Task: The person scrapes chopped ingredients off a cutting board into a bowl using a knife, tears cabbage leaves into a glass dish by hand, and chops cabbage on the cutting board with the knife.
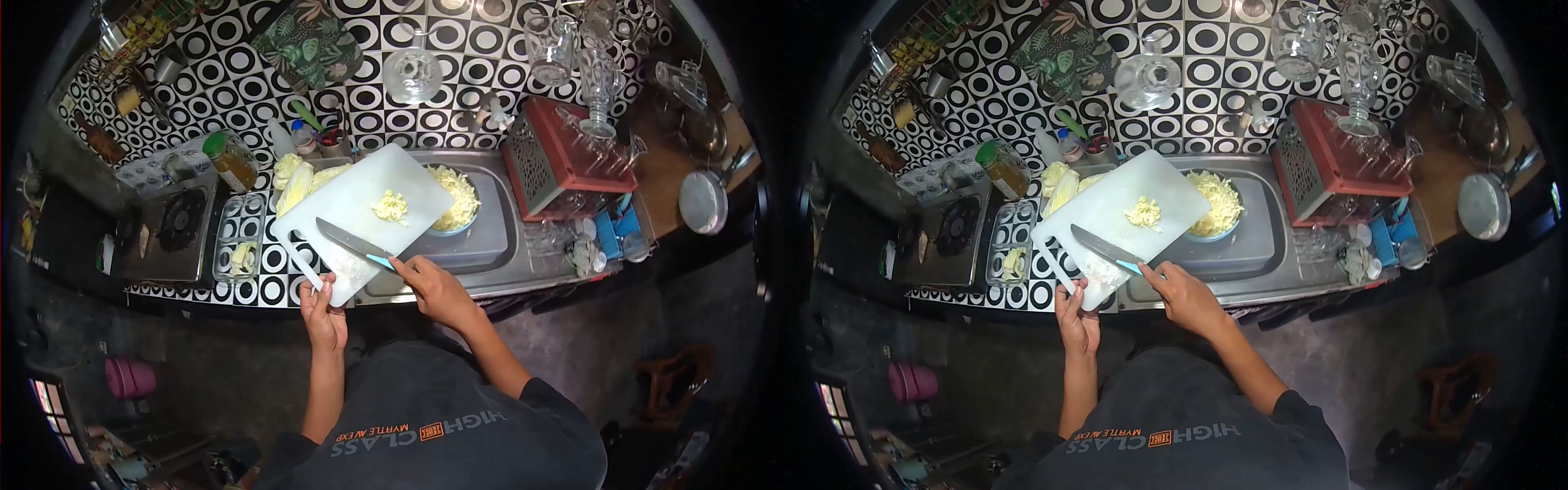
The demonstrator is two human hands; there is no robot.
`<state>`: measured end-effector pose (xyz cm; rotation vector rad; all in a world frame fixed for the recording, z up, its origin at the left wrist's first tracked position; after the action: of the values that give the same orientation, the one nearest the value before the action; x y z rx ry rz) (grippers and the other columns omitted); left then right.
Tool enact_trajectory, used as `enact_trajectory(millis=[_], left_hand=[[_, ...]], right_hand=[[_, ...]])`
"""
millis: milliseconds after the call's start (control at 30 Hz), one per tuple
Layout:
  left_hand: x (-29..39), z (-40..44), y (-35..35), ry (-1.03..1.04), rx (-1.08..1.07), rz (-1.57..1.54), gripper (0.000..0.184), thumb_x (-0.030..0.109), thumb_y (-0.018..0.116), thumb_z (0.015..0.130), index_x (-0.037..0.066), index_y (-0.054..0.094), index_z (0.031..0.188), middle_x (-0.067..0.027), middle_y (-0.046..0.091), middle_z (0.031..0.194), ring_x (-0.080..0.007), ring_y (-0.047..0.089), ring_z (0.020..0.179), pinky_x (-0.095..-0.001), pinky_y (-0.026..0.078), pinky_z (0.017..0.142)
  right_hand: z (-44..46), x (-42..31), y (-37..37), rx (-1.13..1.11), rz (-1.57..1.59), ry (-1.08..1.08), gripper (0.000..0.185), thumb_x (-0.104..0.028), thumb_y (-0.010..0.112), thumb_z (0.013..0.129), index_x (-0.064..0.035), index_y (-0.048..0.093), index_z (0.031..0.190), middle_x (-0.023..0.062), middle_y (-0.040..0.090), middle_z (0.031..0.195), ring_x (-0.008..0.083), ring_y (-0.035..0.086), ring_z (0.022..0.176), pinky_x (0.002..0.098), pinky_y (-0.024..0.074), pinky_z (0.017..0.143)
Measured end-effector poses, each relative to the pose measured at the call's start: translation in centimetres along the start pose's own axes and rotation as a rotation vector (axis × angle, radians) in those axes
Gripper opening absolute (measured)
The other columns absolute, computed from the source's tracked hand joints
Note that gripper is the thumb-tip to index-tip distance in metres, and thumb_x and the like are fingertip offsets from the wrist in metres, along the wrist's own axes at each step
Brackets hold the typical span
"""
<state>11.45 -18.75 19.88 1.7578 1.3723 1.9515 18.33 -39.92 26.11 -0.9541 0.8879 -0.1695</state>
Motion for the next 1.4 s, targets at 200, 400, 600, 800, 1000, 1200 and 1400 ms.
enact_trajectory(millis=[200, 400, 600, 800, 1000, 1200, 1400], left_hand=[[-3.9, -2.1, 3.6, 0.084, 0.117, 0.024, 0.017, 0.003, 0.060, 0.099, 0.006, 0.054, 0.114, -0.0106, 0.067, 0.110, -0.0165, 0.067, 0.097, -0.0323, 0.060, 0.081], [-6.0, -4.0, 6.0, 0.138, 0.205, 0.058, 0.017, 0.003, 0.061, 0.098, 0.006, 0.054, 0.113, -0.0115, 0.068, 0.110, -0.0168, 0.068, 0.097, -0.0320, 0.061, 0.079], [-6.9, -5.7, 7.1, 0.195, 0.242, 0.086, 0.017, 0.001, 0.060, 0.098, 0.004, 0.053, 0.113, -0.0124, 0.067, 0.110, -0.0165, 0.067, 0.097, -0.0335, 0.060, 0.085], [-6.5, -7.3, 7.8, 0.260, 0.262, 0.126, 0.016, 0.001, 0.060, 0.098, 0.003, 0.053, 0.112, -0.0128, 0.067, 0.110, -0.0178, 0.067, 0.100, -0.0347, 0.058, 0.092], [-5.3, -8.3, 9.6, 0.286, 0.254, 0.175, 0.016, 0.001, 0.059, 0.098, 0.003, 0.053, 0.112, -0.0127, 0.069, 0.108, -0.0158, 0.067, 0.098, -0.0326, 0.056, 0.090], [-5.0, -8.7, 9.9, 0.305, 0.263, 0.217, 0.015, 0.002, 0.060, 0.097, 0.004, 0.054, 0.111, -0.0118, 0.069, 0.106, -0.0182, 0.068, 0.098, -0.0358, 0.057, 0.092], [-5.1, -9.0, 10.7, 0.293, 0.271, 0.205, 0.017, 0.001, 0.062, 0.096, 0.003, 0.053, 0.112, -0.0119, 0.069, 0.107, -0.0148, 0.066, 0.097, -0.0309, 0.054, 0.091]], right_hand=[[-1.2, 8.2, -3.6, -0.052, -0.033, -0.016, 0.069, 0.008, 0.052, 0.083, -0.0111, 0.049, 0.149, 0.0142, 0.056, 0.105, 0.0347, 0.061, 0.098, 0.0458, 0.0515, 0.084], [-1.6, 13.3, -5.8, -0.059, 0.022, -0.016, 0.066, 0.010, 0.053, 0.083, -0.0084, 0.052, 0.146, 0.0145, 0.056, 0.100, 0.0341, 0.062, 0.097, 0.0459, 0.0515, 0.083], [-2.3, 16.2, -5.9, -0.050, 0.084, -0.016, 0.054, 0.004, 0.057, 0.091, -0.0077, 0.054, 0.144, 0.0141, 0.057, 0.094, 0.0334, 0.063, 0.090, 0.0445, 0.0512, 0.080], [-2.4, 18.1, -5.9, -0.004, 0.156, -0.007, 0.053, 0.003, 0.058, 0.092, -0.0074, 0.055, 0.144, 0.0150, 0.057, 0.093, 0.0331, 0.064, 0.086, 0.0444, 0.0514, 0.077], [-2.2, 20.9, -5.7, 0.000, 0.206, 0.063, 0.051, 0.003, 0.056, 0.094, -0.0087, 0.054, 0.144, 0.0159, 0.057, 0.094, 0.0332, 0.063, 0.086, 0.0403, 0.0509, 0.079], [-2.2, 22.1, -6.2, -0.003, 0.236, 0.129, 0.053, 0.003, 0.053, 0.097, -0.0126, 0.053, 0.147, 0.0153, 0.056, 0.094, 0.0299, 0.061, 0.087, 0.0338, 0.0492, 0.083], [-2.3, 23.0, -6.3, 0.013, 0.208, 0.106, 0.050, 0.001, 0.054, 0.096, -0.0118, 0.054, 0.145, 0.0151, 0.061, 0.099, 0.0333, 0.065, 0.089, 0.0415, 0.0520, 0.080]])
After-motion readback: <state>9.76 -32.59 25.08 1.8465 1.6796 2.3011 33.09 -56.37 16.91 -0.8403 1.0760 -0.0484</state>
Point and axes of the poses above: each hand's wrist, its own z-axis towards the middle knuckle, its own y-axis out of the palm, x = y × z, the point moved 4 cm from there along z, towards the middle knuckle
